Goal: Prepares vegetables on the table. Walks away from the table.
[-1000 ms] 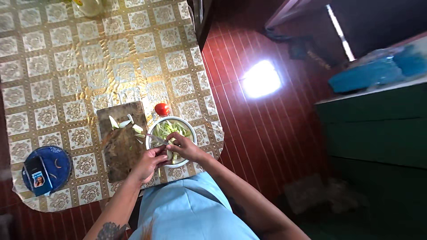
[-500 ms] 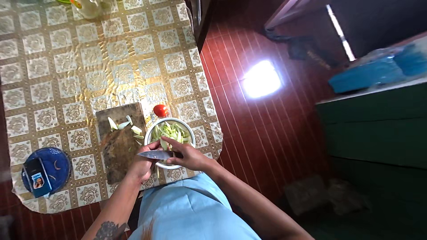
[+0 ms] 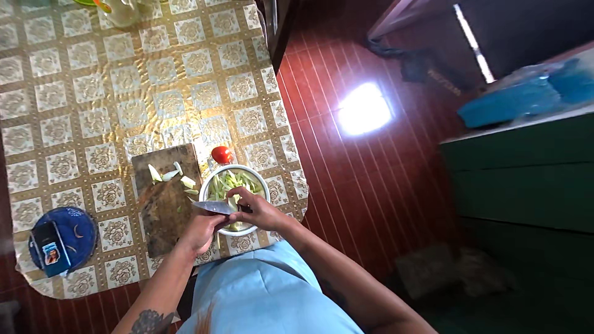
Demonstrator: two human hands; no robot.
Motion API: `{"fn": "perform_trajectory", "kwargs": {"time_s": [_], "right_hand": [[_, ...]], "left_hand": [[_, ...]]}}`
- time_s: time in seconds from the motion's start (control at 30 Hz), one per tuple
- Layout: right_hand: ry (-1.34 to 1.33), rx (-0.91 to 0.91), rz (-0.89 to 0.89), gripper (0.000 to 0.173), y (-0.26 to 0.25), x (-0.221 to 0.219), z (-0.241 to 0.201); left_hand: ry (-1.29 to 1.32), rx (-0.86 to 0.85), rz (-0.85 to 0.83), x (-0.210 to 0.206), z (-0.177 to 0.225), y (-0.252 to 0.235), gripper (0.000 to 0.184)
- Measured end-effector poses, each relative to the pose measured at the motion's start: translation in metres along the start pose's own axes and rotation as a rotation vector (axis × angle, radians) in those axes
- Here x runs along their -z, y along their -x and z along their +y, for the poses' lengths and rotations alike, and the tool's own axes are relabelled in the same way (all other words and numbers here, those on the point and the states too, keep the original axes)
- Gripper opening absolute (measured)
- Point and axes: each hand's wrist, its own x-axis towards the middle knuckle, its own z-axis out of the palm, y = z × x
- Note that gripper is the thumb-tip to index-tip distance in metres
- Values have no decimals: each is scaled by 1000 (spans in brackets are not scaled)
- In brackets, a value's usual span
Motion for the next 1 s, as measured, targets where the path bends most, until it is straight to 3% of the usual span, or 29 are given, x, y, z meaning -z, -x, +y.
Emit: {"fn": "perform_trajectory", "kwargs": {"time_s": [0.2, 0.37, 0.47, 0.6, 1.0], "right_hand": [[-112, -84, -4, 44, -3, -1, 11], [21, -53, 2, 71, 8, -1, 8], [87, -18, -41, 72, 16, -3, 1], [148, -9, -42, 73, 18, -1, 0], [130, 9, 0, 57, 16, 0, 11]], "left_hand": [[-31, 26, -48, 1, -11, -8, 10], [65, -13, 64, -2, -17, -12, 15], [67, -56, -40, 4, -23, -15, 26], [82, -49, -20, -2, -20, -10, 26], [113, -1, 101, -15, -24, 1, 26]]}}
